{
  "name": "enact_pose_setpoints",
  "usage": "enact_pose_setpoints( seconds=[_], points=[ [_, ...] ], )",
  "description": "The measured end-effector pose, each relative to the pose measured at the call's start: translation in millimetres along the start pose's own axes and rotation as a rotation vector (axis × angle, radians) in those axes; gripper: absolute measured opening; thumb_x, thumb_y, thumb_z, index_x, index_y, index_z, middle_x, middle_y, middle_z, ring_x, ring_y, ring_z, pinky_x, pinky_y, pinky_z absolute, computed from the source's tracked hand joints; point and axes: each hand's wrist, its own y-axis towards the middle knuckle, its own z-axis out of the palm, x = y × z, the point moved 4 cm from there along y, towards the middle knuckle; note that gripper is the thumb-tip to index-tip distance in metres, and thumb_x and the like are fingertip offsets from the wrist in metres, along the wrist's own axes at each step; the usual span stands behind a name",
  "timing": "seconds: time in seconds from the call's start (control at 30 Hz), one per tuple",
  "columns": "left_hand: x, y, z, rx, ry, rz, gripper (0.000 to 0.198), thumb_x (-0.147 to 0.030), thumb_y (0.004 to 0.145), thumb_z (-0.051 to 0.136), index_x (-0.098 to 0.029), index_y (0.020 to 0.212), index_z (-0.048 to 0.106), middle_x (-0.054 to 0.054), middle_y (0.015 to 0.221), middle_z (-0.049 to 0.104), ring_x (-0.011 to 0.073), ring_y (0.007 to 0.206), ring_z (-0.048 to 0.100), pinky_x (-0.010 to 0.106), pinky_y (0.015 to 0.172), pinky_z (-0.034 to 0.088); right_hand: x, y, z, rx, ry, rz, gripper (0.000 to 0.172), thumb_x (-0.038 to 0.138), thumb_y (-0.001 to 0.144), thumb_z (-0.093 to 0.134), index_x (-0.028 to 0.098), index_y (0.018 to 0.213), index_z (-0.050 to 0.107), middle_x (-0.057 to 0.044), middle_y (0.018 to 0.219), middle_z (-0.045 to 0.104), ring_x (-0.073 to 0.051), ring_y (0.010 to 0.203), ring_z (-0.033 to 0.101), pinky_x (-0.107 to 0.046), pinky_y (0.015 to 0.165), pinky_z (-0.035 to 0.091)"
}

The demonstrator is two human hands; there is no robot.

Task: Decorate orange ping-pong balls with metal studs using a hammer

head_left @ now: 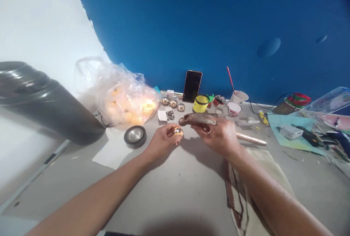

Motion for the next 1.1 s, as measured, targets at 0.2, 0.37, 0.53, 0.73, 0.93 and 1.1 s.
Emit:
enact_pose_setpoints(
  seconds=[0.2, 0.37, 0.53, 0.73, 0.93, 1.1],
  points=[
    [13.9, 7.0, -5.6, -0.027, -0.333, -0.019, 0.042, -0.036, 0.078, 0.075, -0.014, 0.111, 0.061, 0.008, 0.082, 0.073, 0.0169, 0.061, 0.065, 0.030, 0.058, 0.051, -25.4, 1.6, 21.7, 0.115, 0.007, 0.220, 0.026, 0.041, 0.082, 0.070, 0.024, 0.101, 0.076, -0.004, 0.090, 0.078, -0.020, 0.075, 0.069, -0.028, 0.062, 0.041],
    [11.2, 7.7, -8.2, -0.018, -0.467, -0.089, 0.038, -0.037, 0.085, 0.068, -0.013, 0.112, 0.059, 0.013, 0.088, 0.074, 0.0161, 0.060, 0.065, 0.026, 0.051, 0.050, -39.1, 1.9, 45.6, 0.286, 0.006, 0.250, 0.022, 0.028, 0.083, 0.067, 0.023, 0.104, 0.073, -0.005, 0.098, 0.076, -0.022, 0.093, 0.067, -0.028, 0.074, 0.042],
    [8.3, 6.8, -8.8, -0.031, -0.476, -0.095, 0.035, -0.031, 0.083, 0.067, -0.013, 0.113, 0.059, 0.010, 0.088, 0.072, 0.0153, 0.060, 0.064, 0.026, 0.051, 0.050, -39.6, 1.5, 52.7, 0.380, 0.029, 0.214, 0.022, 0.024, 0.085, 0.067, 0.020, 0.107, 0.071, -0.007, 0.102, 0.073, -0.023, 0.098, 0.064, -0.031, 0.083, 0.043],
    [12.8, 9.8, -12.7, -0.068, -0.504, -0.109, 0.035, -0.024, 0.078, 0.067, -0.012, 0.111, 0.062, 0.008, 0.092, 0.069, 0.0142, 0.063, 0.064, 0.025, 0.054, 0.050, -34.1, 1.4, 53.2, 0.431, 0.099, 0.179, 0.022, 0.017, 0.084, 0.066, 0.017, 0.106, 0.071, -0.010, 0.108, 0.069, -0.023, 0.105, 0.060, -0.030, 0.086, 0.044],
    [14.1, 10.5, -11.4, -0.041, -0.435, -0.070, 0.036, -0.041, 0.080, 0.073, -0.012, 0.099, 0.064, 0.003, 0.081, 0.064, 0.0083, 0.052, 0.051, 0.021, 0.045, 0.035, -34.0, 3.9, 47.3, 0.376, 0.211, 0.119, 0.020, 0.022, 0.089, 0.064, 0.016, 0.106, 0.072, -0.010, 0.109, 0.068, -0.022, 0.106, 0.060, -0.031, 0.089, 0.045],
    [10.0, 6.8, -4.1, 0.036, -0.241, -0.030, 0.027, -0.041, 0.082, 0.070, -0.016, 0.084, 0.060, -0.001, 0.071, 0.059, 0.0053, 0.047, 0.040, 0.022, 0.049, 0.029, -22.7, 29.5, 37.2, 0.353, 0.225, 0.091, 0.017, 0.022, 0.093, 0.058, 0.018, 0.096, 0.074, -0.006, 0.099, 0.073, -0.019, 0.096, 0.064, -0.028, 0.083, 0.045]
  ],
)
